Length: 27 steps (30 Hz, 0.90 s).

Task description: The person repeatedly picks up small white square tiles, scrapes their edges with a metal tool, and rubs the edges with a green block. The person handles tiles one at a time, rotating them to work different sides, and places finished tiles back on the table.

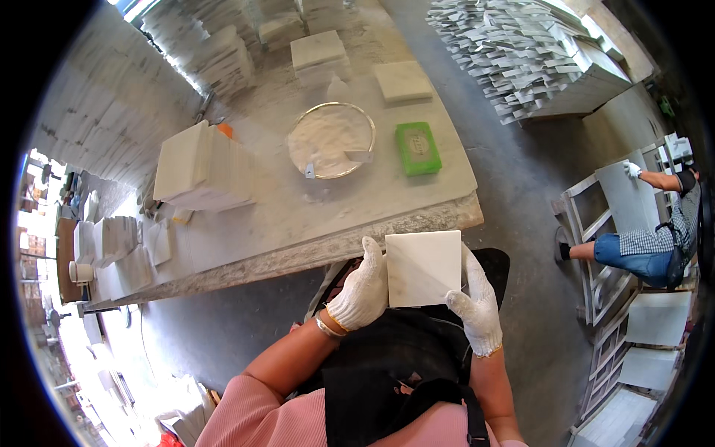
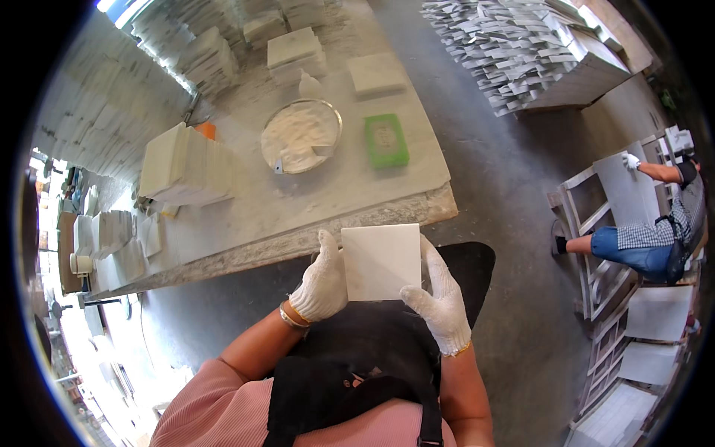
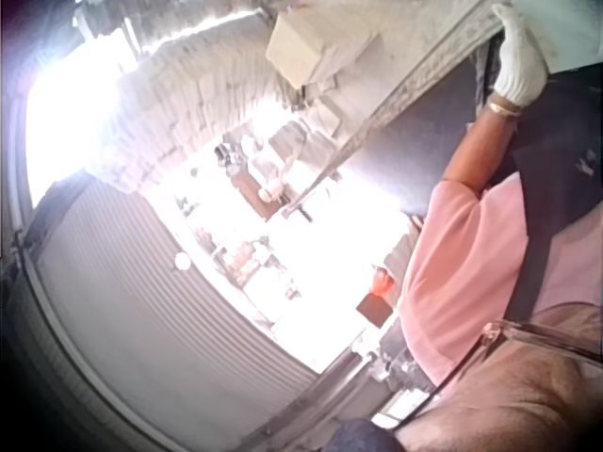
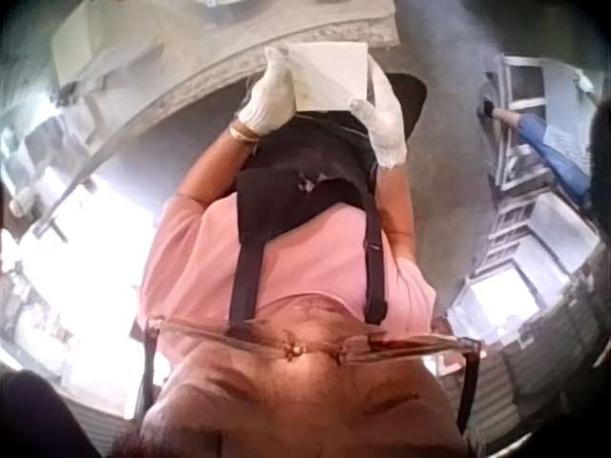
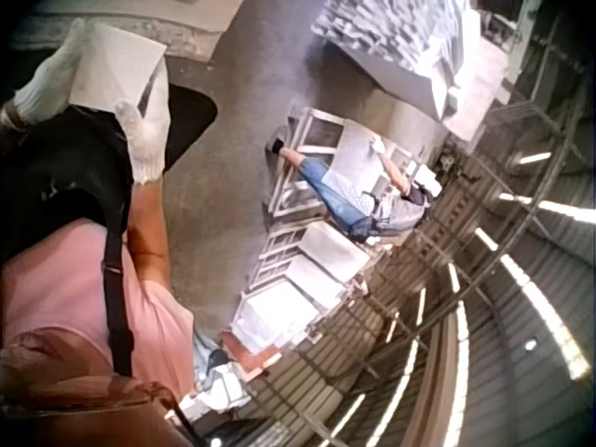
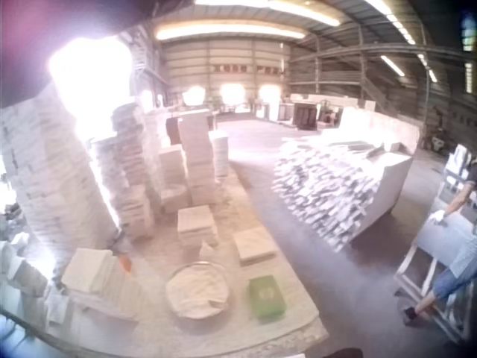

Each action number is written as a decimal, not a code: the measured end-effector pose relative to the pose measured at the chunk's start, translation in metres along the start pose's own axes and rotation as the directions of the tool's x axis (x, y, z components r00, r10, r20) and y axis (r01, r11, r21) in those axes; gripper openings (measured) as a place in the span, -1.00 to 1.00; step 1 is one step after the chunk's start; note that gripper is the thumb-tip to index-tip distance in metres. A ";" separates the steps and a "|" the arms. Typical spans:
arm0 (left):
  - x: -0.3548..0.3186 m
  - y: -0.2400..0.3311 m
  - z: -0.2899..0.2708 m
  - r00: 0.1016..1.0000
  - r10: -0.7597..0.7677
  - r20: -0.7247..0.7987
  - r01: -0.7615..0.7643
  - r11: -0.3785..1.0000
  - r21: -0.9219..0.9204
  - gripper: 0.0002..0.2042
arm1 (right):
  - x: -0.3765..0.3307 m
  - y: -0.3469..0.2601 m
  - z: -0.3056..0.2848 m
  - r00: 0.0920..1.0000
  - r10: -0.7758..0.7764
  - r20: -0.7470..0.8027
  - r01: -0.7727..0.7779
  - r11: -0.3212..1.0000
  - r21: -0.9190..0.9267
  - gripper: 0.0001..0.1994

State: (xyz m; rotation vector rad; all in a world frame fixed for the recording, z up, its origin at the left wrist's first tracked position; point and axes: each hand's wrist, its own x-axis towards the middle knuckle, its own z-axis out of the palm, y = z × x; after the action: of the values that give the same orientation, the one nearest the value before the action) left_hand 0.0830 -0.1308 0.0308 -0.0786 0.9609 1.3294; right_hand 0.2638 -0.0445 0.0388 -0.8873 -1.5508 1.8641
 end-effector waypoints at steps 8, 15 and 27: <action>-0.001 0.001 -0.011 0.995 -0.050 0.086 0.042 0.995 0.089 -0.07 | -0.004 -0.017 0.005 0.953 0.298 -0.056 -0.297 0.954 0.024 -0.48; 0.005 0.001 -0.005 0.998 -0.030 0.059 0.029 0.999 0.012 -0.09 | -0.004 -0.016 0.001 0.969 0.239 -0.065 -0.238 0.971 0.031 -0.53; 0.002 0.019 -0.042 0.945 0.298 0.133 -0.320 0.925 0.202 -0.26 | -0.007 -0.009 -0.010 0.971 0.201 -0.128 -0.188 0.976 0.108 -0.56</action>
State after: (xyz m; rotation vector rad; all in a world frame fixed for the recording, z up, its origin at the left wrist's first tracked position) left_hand 0.0444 -0.1467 0.0114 0.3218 1.0593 1.4891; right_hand 0.2756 -0.0422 0.0477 -1.1342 -1.3208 1.9485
